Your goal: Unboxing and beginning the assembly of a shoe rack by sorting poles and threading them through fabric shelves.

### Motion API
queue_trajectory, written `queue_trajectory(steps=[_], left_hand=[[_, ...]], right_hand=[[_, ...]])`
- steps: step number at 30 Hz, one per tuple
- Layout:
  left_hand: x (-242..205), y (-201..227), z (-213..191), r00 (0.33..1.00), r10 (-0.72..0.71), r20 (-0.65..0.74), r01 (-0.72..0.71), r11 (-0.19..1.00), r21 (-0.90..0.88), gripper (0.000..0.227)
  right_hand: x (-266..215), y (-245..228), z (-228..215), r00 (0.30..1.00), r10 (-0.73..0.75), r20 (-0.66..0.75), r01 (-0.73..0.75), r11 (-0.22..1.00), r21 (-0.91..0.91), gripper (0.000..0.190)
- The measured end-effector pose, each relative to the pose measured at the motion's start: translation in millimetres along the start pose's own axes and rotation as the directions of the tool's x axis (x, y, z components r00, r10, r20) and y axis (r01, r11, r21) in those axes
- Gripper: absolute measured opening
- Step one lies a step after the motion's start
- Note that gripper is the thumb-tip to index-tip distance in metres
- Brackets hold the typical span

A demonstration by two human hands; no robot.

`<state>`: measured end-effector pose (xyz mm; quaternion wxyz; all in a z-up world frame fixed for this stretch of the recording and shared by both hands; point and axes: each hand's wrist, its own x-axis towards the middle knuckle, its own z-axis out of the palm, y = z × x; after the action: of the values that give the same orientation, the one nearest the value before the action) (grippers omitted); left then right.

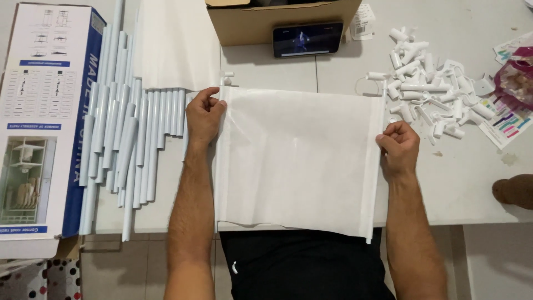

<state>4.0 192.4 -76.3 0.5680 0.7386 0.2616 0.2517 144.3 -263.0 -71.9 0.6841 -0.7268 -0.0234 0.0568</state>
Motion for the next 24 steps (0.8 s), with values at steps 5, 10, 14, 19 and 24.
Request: queue_trajectory(steps=[5,10,14,19,24], left_hand=[[1,-1,3,1.0,0.014,0.022,-0.014,1.0,-0.007,0.037],[-6,21,2,0.998,0.008,0.056,-0.005,0.998,-0.06,0.035],[9,-6,-4,0.998,-0.006,0.058,0.012,0.994,-0.104,0.036],[12,-18,-3,1.0,-0.013,0.024,0.014,0.997,-0.077,0.036],[-1,18,-7,0.999,-0.041,-0.001,0.041,0.999,0.02,0.037]], right_hand=[[-2,-7,2,0.999,-0.012,-0.032,0.014,0.997,0.073,0.033],[-4,-13,8,1.0,-0.024,0.014,0.022,0.991,0.131,0.038],[-3,-15,6,0.999,-0.035,0.037,0.029,0.988,0.154,0.038],[-1,-5,-1,0.998,0.011,0.07,-0.016,0.998,0.063,0.038],[-5,-8,1,0.998,0.015,0.064,-0.017,0.999,0.041,0.036]])
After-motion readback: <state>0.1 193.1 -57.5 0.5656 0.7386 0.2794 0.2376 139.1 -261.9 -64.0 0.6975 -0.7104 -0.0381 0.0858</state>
